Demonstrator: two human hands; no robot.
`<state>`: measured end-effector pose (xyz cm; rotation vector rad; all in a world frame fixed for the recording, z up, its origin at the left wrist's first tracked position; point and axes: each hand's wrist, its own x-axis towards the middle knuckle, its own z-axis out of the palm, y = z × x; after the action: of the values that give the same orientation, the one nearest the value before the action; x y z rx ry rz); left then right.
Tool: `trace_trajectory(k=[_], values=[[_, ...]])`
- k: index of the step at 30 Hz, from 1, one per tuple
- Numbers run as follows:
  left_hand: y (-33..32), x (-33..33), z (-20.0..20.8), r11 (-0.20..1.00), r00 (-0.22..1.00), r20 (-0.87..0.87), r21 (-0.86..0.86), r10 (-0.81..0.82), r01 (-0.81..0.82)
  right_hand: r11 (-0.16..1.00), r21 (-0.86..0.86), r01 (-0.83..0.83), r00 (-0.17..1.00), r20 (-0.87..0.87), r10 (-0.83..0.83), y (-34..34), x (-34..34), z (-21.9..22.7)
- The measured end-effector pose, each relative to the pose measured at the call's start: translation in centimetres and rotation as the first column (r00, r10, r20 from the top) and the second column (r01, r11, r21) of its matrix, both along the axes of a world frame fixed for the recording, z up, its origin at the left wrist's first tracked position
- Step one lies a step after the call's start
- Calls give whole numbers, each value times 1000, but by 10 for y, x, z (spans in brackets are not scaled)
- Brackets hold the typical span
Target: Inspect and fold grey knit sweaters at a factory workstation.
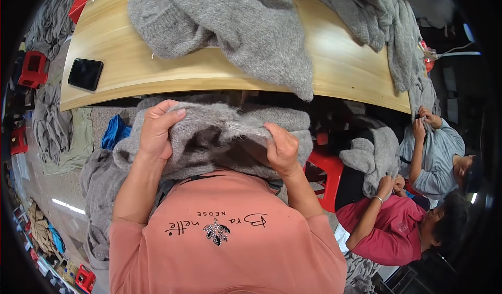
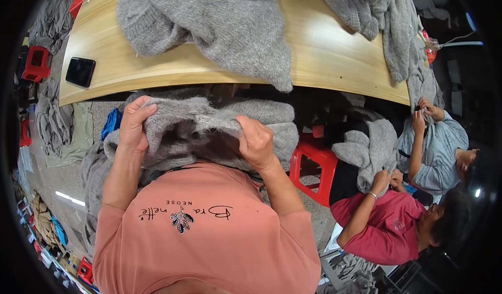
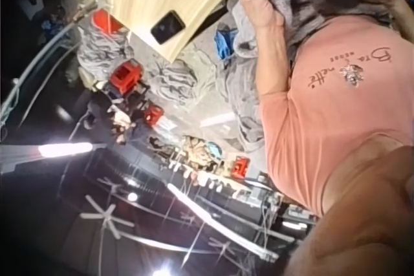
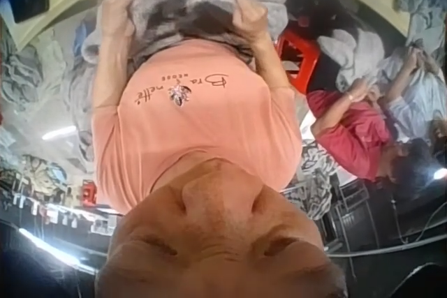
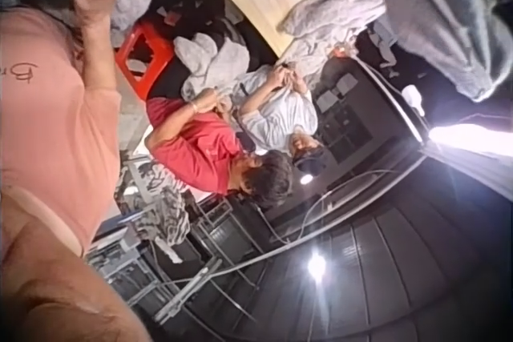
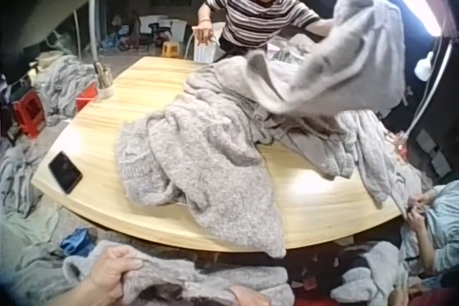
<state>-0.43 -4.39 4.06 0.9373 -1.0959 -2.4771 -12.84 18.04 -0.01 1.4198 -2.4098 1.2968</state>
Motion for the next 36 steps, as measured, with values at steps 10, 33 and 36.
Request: trace_trajectory(k=[10,33,36], values=[[7,0,6,999,1000,3,11,-30,30,969,-66,-237,953,180,245,-29,17,35],[40,4,-27,909,946,-57,-302,-319,288,956,-250,-156,946,-317,72,-44,30,32],[44,4,-30,896,969,-46,-393,-244,207,963,-231,-138,955,-289,68,-46,32,31]])
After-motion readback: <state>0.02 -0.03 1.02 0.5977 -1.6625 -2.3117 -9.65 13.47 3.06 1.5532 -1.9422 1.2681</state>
